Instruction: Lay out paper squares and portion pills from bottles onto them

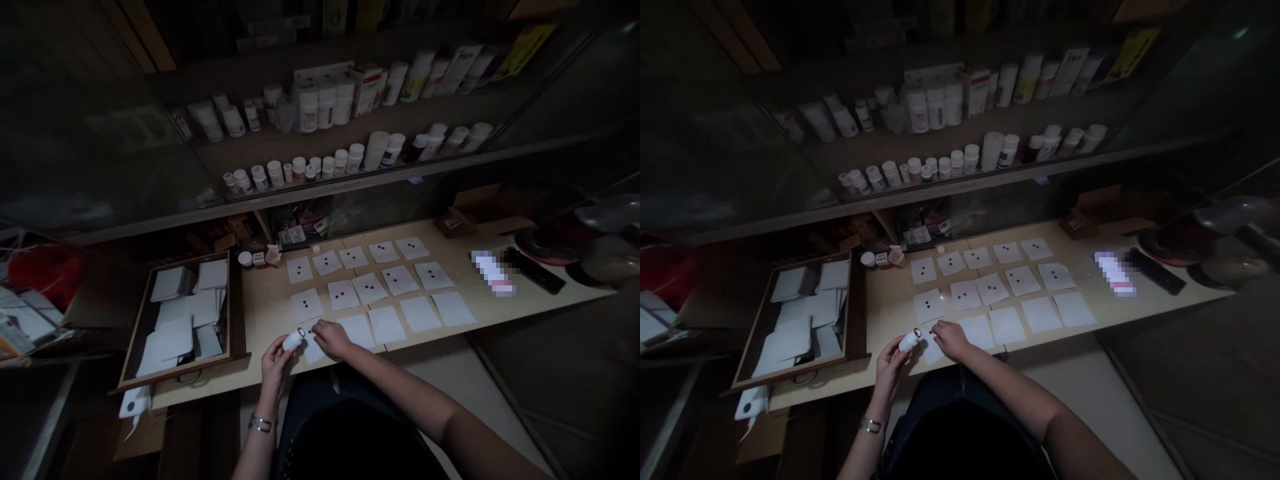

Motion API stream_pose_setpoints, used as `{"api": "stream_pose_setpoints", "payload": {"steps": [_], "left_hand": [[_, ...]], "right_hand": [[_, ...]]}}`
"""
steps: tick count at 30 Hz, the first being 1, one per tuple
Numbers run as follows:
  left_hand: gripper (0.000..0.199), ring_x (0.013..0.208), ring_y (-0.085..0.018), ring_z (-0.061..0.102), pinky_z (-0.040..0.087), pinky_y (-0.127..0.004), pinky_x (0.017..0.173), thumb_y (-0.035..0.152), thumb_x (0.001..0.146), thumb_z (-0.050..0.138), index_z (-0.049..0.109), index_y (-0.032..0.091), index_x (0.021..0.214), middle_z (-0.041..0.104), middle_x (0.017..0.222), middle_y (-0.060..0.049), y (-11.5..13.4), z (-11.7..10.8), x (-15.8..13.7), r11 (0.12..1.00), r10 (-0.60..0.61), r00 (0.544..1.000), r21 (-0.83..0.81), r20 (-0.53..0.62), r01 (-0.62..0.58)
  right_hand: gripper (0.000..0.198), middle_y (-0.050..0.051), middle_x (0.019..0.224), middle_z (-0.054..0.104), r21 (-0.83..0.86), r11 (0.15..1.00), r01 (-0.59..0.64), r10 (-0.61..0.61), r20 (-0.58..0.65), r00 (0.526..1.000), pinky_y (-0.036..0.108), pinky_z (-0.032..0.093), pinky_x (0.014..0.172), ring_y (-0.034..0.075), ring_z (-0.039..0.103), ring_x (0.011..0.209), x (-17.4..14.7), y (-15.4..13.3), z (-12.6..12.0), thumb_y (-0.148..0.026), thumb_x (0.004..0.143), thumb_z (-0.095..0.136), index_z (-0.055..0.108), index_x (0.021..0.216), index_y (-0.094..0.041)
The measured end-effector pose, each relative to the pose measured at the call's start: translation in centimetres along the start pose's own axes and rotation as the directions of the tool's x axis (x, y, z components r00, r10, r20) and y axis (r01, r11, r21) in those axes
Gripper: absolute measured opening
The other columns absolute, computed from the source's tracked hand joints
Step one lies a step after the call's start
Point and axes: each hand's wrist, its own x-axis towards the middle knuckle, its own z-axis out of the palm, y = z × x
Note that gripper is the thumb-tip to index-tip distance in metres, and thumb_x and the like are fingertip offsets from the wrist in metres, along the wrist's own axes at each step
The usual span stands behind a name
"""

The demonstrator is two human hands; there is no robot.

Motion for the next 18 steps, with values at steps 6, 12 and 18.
{"api": "stream_pose_setpoints", "payload": {"steps": [6,12,18], "left_hand": [[0.041,0.092,-0.022,0.064,0.053,-0.028,0.072,0.027,0.057,0.080,0.067,0.015,0.095,0.067,0.102,-0.009,0.5,0.2,0.5,0.992,0.043,0.993,0.115,0.106,-0.055],[0.039,0.100,-0.025,0.061,0.049,-0.036,0.087,0.029,0.056,0.081,0.070,0.015,0.091,0.067,0.104,-0.011,0.0,2.6,0.8,0.960,0.112,0.966,0.227,0.232,-0.166],[0.040,0.101,-0.027,0.061,0.046,-0.042,0.092,0.032,0.055,0.081,0.071,0.014,0.090,0.068,0.101,-0.014,-1.7,6.8,0.1,0.922,0.190,0.961,0.301,0.201,-0.245]], "right_hand": [[0.019,0.004,0.090,0.064,0.347,0.937,-0.030,0.104,-0.196,0.975,0.024,0.043,0.067,0.014,0.057,0.070,-1.9,-1.5,-4.6,-0.019,0.080,0.054,0.065,0.097,-0.020],[0.022,0.005,0.094,0.063,0.454,0.880,0.139,-0.071,-0.165,0.984,0.023,0.044,0.067,0.012,0.057,0.069,-4.1,-1.0,-6.3,-0.017,0.078,0.057,0.067,0.097,-0.020],[0.021,0.005,0.089,0.063,0.476,0.870,0.127,-0.088,-0.103,0.991,0.023,0.042,0.067,0.013,0.056,0.072,-5.6,3.0,-7.0,-0.022,0.082,0.056,0.068,0.100,-0.019]]}}
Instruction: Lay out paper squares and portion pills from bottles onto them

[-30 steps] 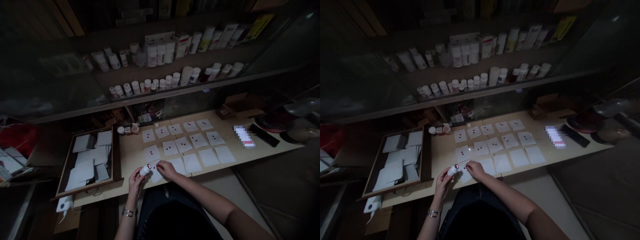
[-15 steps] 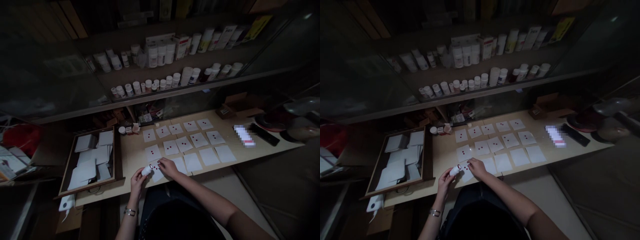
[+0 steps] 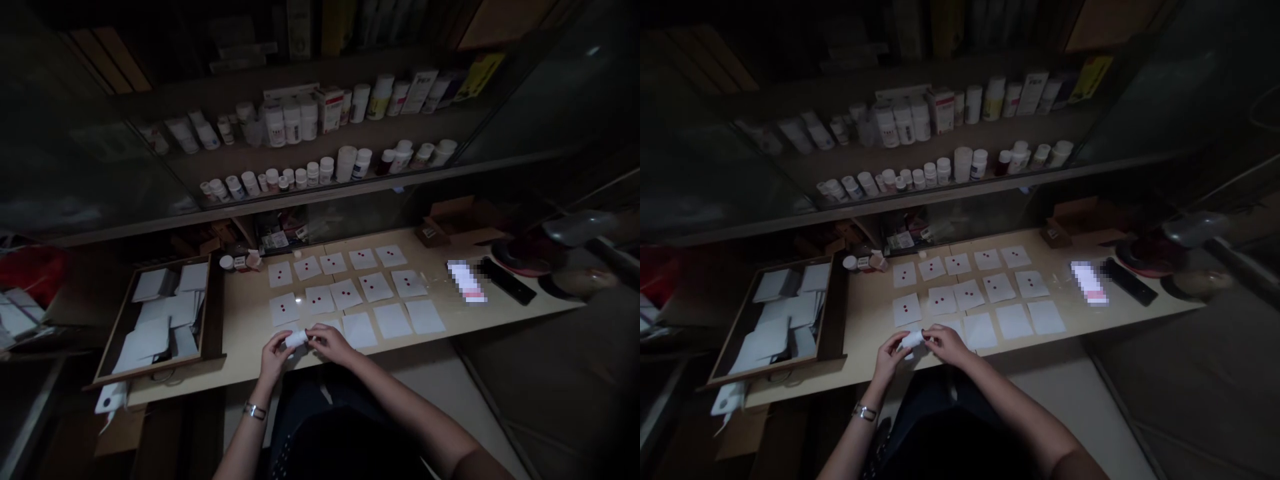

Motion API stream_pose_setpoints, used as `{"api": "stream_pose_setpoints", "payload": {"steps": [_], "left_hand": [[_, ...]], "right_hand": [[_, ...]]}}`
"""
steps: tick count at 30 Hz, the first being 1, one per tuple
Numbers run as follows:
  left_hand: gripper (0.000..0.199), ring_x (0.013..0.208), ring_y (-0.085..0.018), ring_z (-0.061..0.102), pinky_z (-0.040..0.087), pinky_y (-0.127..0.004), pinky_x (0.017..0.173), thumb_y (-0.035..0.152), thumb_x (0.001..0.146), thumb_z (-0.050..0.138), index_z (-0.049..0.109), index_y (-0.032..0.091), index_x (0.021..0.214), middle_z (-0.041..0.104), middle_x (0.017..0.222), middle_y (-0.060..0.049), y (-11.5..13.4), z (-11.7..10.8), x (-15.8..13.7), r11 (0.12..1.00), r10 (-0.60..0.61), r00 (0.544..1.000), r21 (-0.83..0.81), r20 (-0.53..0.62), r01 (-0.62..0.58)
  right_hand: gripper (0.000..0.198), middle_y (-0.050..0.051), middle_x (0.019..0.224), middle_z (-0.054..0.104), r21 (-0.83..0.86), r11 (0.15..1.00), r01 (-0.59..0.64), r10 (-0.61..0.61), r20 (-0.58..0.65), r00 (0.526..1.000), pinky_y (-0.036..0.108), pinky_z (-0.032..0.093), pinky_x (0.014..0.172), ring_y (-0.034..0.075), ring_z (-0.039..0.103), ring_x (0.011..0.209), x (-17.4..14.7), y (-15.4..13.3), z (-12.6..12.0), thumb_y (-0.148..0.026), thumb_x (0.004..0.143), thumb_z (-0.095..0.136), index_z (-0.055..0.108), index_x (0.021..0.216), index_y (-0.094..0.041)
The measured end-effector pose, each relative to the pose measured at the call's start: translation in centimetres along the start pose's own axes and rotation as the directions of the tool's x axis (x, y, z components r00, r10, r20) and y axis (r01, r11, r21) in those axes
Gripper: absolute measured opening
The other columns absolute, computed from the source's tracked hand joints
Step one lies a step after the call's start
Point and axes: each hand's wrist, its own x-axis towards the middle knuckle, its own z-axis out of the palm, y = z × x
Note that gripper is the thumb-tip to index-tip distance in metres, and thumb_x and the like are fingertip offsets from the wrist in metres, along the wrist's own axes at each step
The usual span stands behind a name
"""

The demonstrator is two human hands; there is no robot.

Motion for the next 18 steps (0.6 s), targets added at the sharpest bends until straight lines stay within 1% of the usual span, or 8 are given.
{"api": "stream_pose_setpoints", "payload": {"steps": [3,5,8,10,13,15,18], "left_hand": [[0.037,0.100,-0.027,0.061,0.045,-0.043,0.093,0.032,0.057,0.079,0.071,0.014,0.087,0.068,0.099,-0.013,-0.2,2.4,-0.5,0.999,0.028,0.999,0.038,-0.040,-0.027],[0.035,0.099,-0.026,0.061,0.048,-0.042,0.090,0.031,0.059,0.077,0.070,0.015,0.089,0.066,0.099,-0.012,-0.2,3.8,-1.0,0.997,0.029,0.999,0.079,-0.040,-0.026],[0.036,0.103,-0.025,0.059,0.053,-0.038,0.080,0.027,0.065,0.071,0.068,0.018,0.100,0.062,0.108,-0.011,-0.2,5.6,-2.2,0.988,0.000,1.000,0.156,0.019,-0.003],[0.038,0.106,-0.025,0.057,0.053,-0.038,0.080,0.023,0.068,0.066,0.066,0.020,0.107,0.060,0.114,-0.012,-0.2,6.3,-2.9,0.971,0.003,0.996,0.238,0.091,-0.025],[0.041,0.108,-0.024,0.055,0.047,-0.042,0.091,0.016,0.073,0.059,0.063,0.022,0.114,0.060,0.115,-0.012,0.0,6.5,-3.7,0.908,0.081,0.982,0.394,0.169,-0.143],[0.044,0.108,-0.024,0.054,0.042,-0.045,0.097,0.013,0.075,0.056,0.061,0.023,0.117,0.060,0.114,-0.011,0.3,6.0,-3.8,0.854,0.145,0.970,0.471,0.194,-0.222],[0.045,0.109,-0.025,0.053,0.040,-0.047,0.099,0.011,0.076,0.053,0.060,0.024,0.119,0.061,0.114,-0.011,0.8,4.9,-3.5,0.793,0.212,0.947,0.524,0.239,-0.310]], "right_hand": [[0.015,0.003,0.079,0.062,-0.059,0.998,-0.010,0.013,0.043,0.999,0.023,0.040,0.067,0.014,0.055,0.073,-0.8,1.0,-1.4,-0.024,0.083,0.056,0.069,0.089,-0.019],[0.014,0.003,0.077,0.061,-0.064,0.998,-0.027,0.031,0.060,0.998,0.023,0.039,0.066,0.014,0.054,0.071,-1.4,1.8,-2.0,-0.024,0.082,0.058,0.069,0.085,-0.018],[0.014,0.003,0.077,0.062,0.034,0.999,-0.037,0.034,0.086,0.996,0.023,0.039,0.065,0.014,0.054,0.071,-2.3,3.1,-2.5,-0.026,0.082,0.058,0.069,0.084,-0.016],[0.015,0.003,0.076,0.063,0.142,0.988,-0.061,0.046,0.112,0.993,0.024,0.040,0.064,0.014,0.054,0.070,-2.7,4.0,-2.4,-0.027,0.081,0.058,0.069,0.082,-0.016],[0.016,0.001,0.069,0.060,0.238,0.966,-0.104,0.067,0.158,0.985,0.022,0.038,0.060,0.013,0.051,0.063,-3.1,4.7,-2.1,-0.028,0.079,0.058,0.068,0.079,-0.015],[0.017,-0.001,0.066,0.058,0.239,0.965,-0.108,0.063,0.191,0.980,0.021,0.035,0.057,0.011,0.047,0.059,-3.2,4.6,-1.8,-0.028,0.079,0.057,0.068,0.082,-0.015],[0.017,-0.003,0.062,0.054,0.213,0.971,-0.105,0.053,0.238,0.970,0.020,0.033,0.055,0.010,0.043,0.056,-3.0,4.3,-1.2,-0.027,0.080,0.055,0.067,0.085,-0.016]]}}
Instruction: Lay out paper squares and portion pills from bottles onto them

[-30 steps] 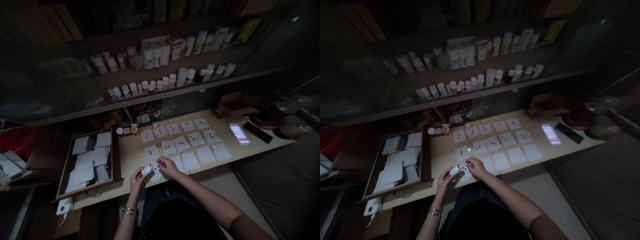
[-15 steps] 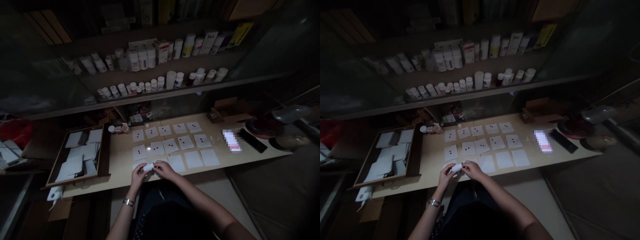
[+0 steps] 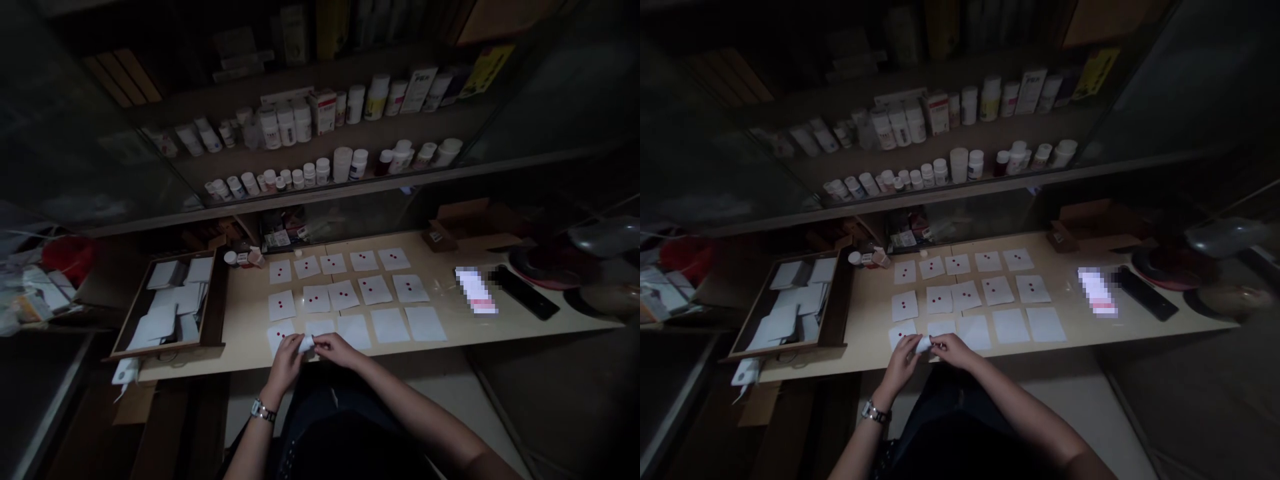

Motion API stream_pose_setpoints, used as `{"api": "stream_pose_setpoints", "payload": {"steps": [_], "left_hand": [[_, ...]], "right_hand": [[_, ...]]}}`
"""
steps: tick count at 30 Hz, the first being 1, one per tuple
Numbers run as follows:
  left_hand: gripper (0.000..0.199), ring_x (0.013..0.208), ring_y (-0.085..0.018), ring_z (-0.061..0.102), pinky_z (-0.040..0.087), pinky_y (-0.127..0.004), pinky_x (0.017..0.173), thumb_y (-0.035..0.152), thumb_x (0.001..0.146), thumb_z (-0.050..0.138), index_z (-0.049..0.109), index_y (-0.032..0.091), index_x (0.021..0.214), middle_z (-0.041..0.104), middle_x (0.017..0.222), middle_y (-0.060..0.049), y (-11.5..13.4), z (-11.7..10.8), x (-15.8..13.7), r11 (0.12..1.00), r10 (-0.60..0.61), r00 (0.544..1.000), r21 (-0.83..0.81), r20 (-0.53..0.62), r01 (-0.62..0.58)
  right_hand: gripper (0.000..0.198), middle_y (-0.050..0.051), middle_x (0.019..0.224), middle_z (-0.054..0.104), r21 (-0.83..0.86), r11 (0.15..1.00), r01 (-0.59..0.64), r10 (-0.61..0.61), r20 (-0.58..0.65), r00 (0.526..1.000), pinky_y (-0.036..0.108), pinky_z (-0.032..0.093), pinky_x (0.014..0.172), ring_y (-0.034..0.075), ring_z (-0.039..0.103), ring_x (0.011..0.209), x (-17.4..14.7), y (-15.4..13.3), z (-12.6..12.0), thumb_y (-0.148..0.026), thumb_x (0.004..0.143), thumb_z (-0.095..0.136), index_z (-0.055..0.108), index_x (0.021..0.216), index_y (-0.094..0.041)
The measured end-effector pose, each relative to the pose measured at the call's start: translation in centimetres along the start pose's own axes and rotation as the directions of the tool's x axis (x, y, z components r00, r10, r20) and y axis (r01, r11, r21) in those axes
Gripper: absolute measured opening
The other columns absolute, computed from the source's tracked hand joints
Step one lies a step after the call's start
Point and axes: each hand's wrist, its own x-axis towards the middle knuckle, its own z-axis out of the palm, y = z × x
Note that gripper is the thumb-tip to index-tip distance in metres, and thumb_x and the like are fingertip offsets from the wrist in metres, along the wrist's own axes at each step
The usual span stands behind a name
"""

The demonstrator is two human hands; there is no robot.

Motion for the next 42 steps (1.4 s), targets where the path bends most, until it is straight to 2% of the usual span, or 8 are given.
{"api": "stream_pose_setpoints", "payload": {"steps": [7,14,17,21,25,34,37,42], "left_hand": [[0.041,0.107,-0.025,0.054,0.041,-0.047,0.097,0.014,0.077,0.054,0.061,0.024,0.117,0.062,0.112,-0.011,-0.7,-1.0,0.4,0.999,0.041,0.999,-0.012,0.026,-0.041],[0.041,0.107,-0.025,0.056,0.042,-0.046,0.097,0.015,0.074,0.060,0.063,0.024,0.115,0.064,0.112,-0.011,-1.4,-0.6,1.0,0.996,0.012,1.000,-0.086,0.021,-0.010],[0.040,0.107,-0.025,0.057,0.043,-0.045,0.096,0.016,0.073,0.062,0.064,0.023,0.112,0.065,0.111,-0.011,-1.5,-0.7,1.4,0.990,-0.008,1.000,-0.137,0.012,0.009],[0.038,0.106,-0.025,0.057,0.042,-0.046,0.097,0.018,0.073,0.063,0.065,0.023,0.110,0.065,0.110,-0.011,-1.3,-0.8,1.8,0.987,-0.006,1.000,-0.157,0.031,0.011],[0.038,0.107,-0.025,0.057,0.043,-0.045,0.096,0.018,0.075,0.062,0.064,0.023,0.113,0.064,0.112,-0.011,-1.3,-0.6,1.8,0.991,0.013,0.998,-0.132,0.063,-0.005],[0.038,0.106,-0.024,0.057,0.046,-0.044,0.094,0.017,0.077,0.060,0.062,0.022,0.114,0.063,0.113,-0.012,-1.4,-0.5,1.8,0.995,0.037,0.996,-0.093,0.087,-0.029],[0.038,0.108,-0.024,0.056,0.046,-0.044,0.094,0.018,0.078,0.059,0.061,0.022,0.116,0.063,0.114,-0.012,-1.3,-0.7,2.3,0.997,0.056,0.993,-0.065,0.100,-0.050],[0.038,0.110,-0.024,0.056,0.053,-0.040,0.085,0.018,0.079,0.059,0.060,0.022,0.116,0.060,0.118,-0.012,-1.6,-0.8,3.0,0.993,0.034,0.994,-0.114,0.106,-0.021]], "right_hand": [[0.015,-0.005,0.057,0.048,-0.084,0.996,-0.031,0.025,-0.066,0.998,0.020,0.030,0.054,0.010,0.041,0.055,1.2,-0.6,0.9,-0.022,0.076,0.059,0.060,0.063,-0.014],[0.017,-0.004,0.055,0.048,-0.014,0.998,-0.065,0.063,-0.086,0.994,0.020,0.031,0.051,0.010,0.042,0.054,1.3,-0.6,0.2,-0.030,0.077,0.060,0.063,0.071,-0.014],[0.013,-0.002,0.064,0.056,-0.166,0.986,0.002,-0.011,-0.058,0.998,0.021,0.035,0.057,0.012,0.049,0.061,1.1,-1.6,-0.5,-0.025,0.079,0.057,0.066,0.078,-0.016],[0.012,0.002,0.080,0.063,-0.465,0.882,0.083,-0.094,0.000,0.996,0.022,0.035,0.064,0.014,0.054,0.073,0.9,-2.6,-1.4,-0.019,0.079,0.055,0.067,0.081,-0.019],[0.015,0.002,0.081,0.065,-0.535,0.841,0.080,-0.071,0.037,0.997,0.023,0.034,0.064,0.015,0.056,0.073,0.9,-2.6,-1.7,-0.014,0.078,0.054,0.068,0.081,-0.020],[0.010,-0.001,0.067,0.060,-0.362,0.932,0.005,-0.001,0.011,1.000,0.020,0.031,0.058,0.012,0.051,0.063,0.5,-3.2,-1.7,-0.020,0.077,0.057,0.064,0.071,-0.018],[0.019,-0.004,0.053,0.051,-0.164,0.983,-0.088,0.091,0.014,0.996,0.019,0.028,0.051,0.009,0.044,0.052,1.0,-2.8,-1.3,-0.026,0.078,0.057,0.058,0.062,-0.015],[0.030,-0.004,0.052,0.051,0.164,0.983,-0.082,0.084,-0.005,0.996,0.020,0.032,0.049,0.009,0.045,0.049,2.0,-1.7,-0.6,-0.040,0.078,0.056,0.055,0.062,-0.015]]}}
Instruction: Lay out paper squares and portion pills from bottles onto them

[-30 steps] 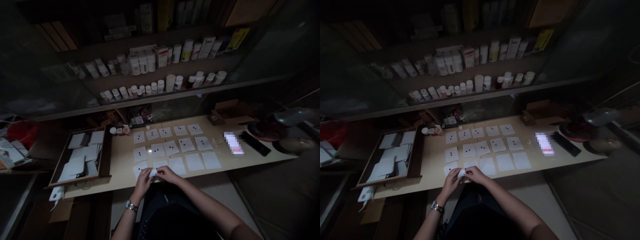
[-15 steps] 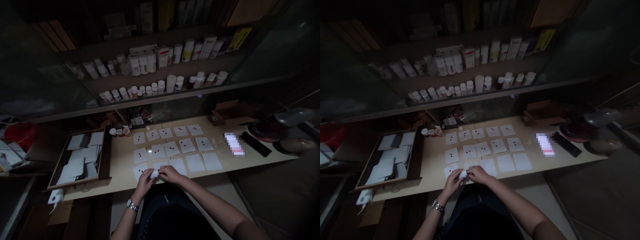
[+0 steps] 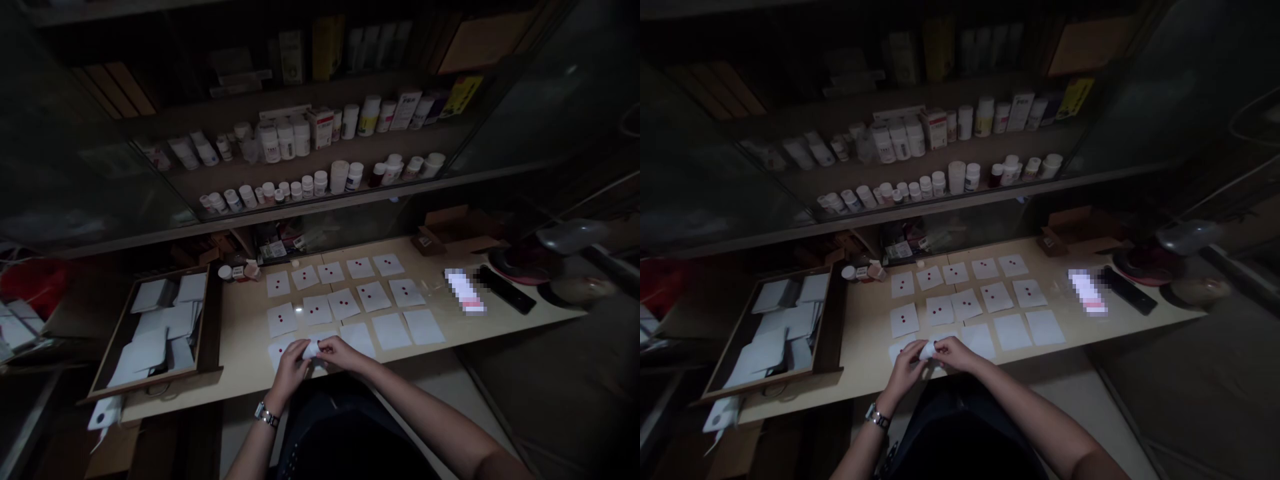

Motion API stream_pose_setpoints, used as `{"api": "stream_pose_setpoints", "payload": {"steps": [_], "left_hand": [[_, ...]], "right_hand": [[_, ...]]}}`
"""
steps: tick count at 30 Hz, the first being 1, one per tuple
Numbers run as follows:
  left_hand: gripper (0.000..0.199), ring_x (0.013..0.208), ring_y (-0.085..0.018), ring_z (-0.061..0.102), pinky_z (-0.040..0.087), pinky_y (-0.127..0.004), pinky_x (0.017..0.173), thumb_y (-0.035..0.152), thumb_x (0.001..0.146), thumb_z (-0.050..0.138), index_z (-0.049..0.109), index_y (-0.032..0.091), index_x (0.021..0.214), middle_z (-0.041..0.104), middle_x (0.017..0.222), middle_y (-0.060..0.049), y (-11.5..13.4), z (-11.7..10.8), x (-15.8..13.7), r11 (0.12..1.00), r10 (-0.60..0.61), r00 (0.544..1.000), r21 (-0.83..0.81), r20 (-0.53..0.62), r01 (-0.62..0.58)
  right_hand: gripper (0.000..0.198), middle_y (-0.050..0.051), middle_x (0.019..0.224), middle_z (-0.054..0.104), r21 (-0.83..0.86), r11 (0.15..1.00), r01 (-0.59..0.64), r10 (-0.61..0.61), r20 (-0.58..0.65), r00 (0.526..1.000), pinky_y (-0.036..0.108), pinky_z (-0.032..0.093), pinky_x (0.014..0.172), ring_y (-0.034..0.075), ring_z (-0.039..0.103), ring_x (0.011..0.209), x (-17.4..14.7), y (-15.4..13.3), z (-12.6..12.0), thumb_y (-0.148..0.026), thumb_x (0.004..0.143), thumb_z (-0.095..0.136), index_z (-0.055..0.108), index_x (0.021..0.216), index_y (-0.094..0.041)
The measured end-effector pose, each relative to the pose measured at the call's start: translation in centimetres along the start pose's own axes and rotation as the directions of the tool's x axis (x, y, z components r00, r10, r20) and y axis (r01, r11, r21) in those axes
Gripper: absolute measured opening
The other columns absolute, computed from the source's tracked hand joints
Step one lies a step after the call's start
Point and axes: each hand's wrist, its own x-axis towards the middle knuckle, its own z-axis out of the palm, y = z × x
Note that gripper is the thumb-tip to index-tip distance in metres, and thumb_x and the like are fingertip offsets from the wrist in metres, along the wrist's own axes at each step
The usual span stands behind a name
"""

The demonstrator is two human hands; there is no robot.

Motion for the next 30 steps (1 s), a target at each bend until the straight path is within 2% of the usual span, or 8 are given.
{"api": "stream_pose_setpoints", "payload": {"steps": [2,8,13,17,23,25,27,30], "left_hand": [[0.038,0.110,-0.023,0.056,0.054,-0.038,0.083,0.018,0.078,0.059,0.061,0.022,0.116,0.060,0.118,-0.012,-0.1,0.1,0.2,1.000,-0.019,1.000,-0.024,-0.002,0.019],[0.039,0.108,-0.022,0.056,0.056,-0.034,0.077,0.015,0.076,0.058,0.061,0.021,0.115,0.059,0.118,-0.011,-0.4,0.0,0.6,0.994,-0.080,0.997,-0.080,0.000,0.080],[0.042,0.108,-0.022,0.056,0.056,-0.033,0.075,0.013,0.074,0.058,0.060,0.022,0.115,0.058,0.118,-0.010,-0.8,0.1,0.7,0.984,-0.107,0.994,-0.143,0.001,0.106],[0.043,0.109,-0.022,0.055,0.055,-0.032,0.077,0.008,0.073,0.057,0.061,0.021,0.113,0.059,0.118,-0.010,-0.7,0.1,0.5,0.992,-0.090,0.996,-0.087,0.027,0.092],[0.041,0.108,-0.022,0.055,0.054,-0.034,0.081,0.012,0.076,0.057,0.060,0.022,0.116,0.059,0.118,-0.010,-0.4,-0.6,0.0,0.997,-0.056,0.993,-0.040,0.108,0.061],[0.041,0.109,-0.022,0.055,0.055,-0.033,0.078,0.012,0.076,0.057,0.061,0.022,0.115,0.059,0.118,-0.010,-0.4,-0.7,0.0,0.996,-0.075,0.993,-0.048,0.093,0.080],[0.041,0.109,-0.022,0.055,0.056,-0.032,0.077,0.011,0.075,0.056,0.061,0.022,0.114,0.059,0.118,-0.010,-0.4,-0.7,0.1,0.994,-0.093,0.994,-0.055,0.063,0.096],[0.041,0.109,-0.022,0.055,0.056,-0.031,0.076,0.011,0.074,0.055,0.062,0.022,0.113,0.059,0.118,-0.009,-0.6,-0.5,0.2,0.988,-0.132,0.991,-0.082,0.002,0.132]], "right_hand": [[0.029,-0.002,0.055,0.054,0.032,0.999,-0.005,0.006,-0.037,0.999,0.020,0.034,0.050,0.010,0.047,0.050,0.1,0.1,0.1,-0.041,0.078,0.056,0.058,0.066,-0.015],[0.020,0.002,0.066,0.063,-0.217,0.975,0.058,-0.100,-0.189,0.977,0.023,0.040,0.059,0.013,0.053,0.059,-0.3,-0.5,-0.3,-0.033,0.079,0.058,0.067,0.076,-0.016],[0.031,0.008,0.086,0.069,-0.008,0.997,0.073,-0.072,-0.284,0.956,0.029,0.046,0.070,0.018,0.061,0.078,-0.4,0.3,-0.2,-0.044,0.077,0.059,0.070,0.088,-0.017],[0.034,0.003,0.067,0.064,0.117,0.992,-0.045,0.068,-0.196,0.978,0.024,0.041,0.054,0.014,0.055,0.058,-0.6,0.5,-0.2,-0.045,0.077,0.057,0.066,0.088,-0.014],[0.013,-0.002,0.062,0.060,-0.208,0.978,0.016,-0.027,-0.052,0.998,0.020,0.037,0.055,0.011,0.052,0.058,-1.1,-2.0,-1.4,-0.024,0.079,0.056,0.066,0.080,-0.017],[0.014,0.000,0.068,0.063,-0.214,0.976,0.043,-0.068,-0.110,0.992,0.021,0.039,0.058,0.012,0.055,0.063,-1.1,-2.4,-1.7,-0.023,0.080,0.055,0.067,0.082,-0.017],[0.016,0.003,0.075,0.066,-0.236,0.971,0.039,-0.101,-0.258,0.961,0.023,0.042,0.063,0.015,0.058,0.068,-1.1,-2.0,-1.7,-0.025,0.082,0.053,0.067,0.084,-0.017],[0.018,0.006,0.083,0.067,-0.391,0.919,-0.056,-0.123,-0.419,0.900,0.026,0.043,0.069,0.017,0.059,0.075,-1.1,-0.1,-1.2,-0.024,0.084,0.052,0.068,0.086,-0.018]]}}
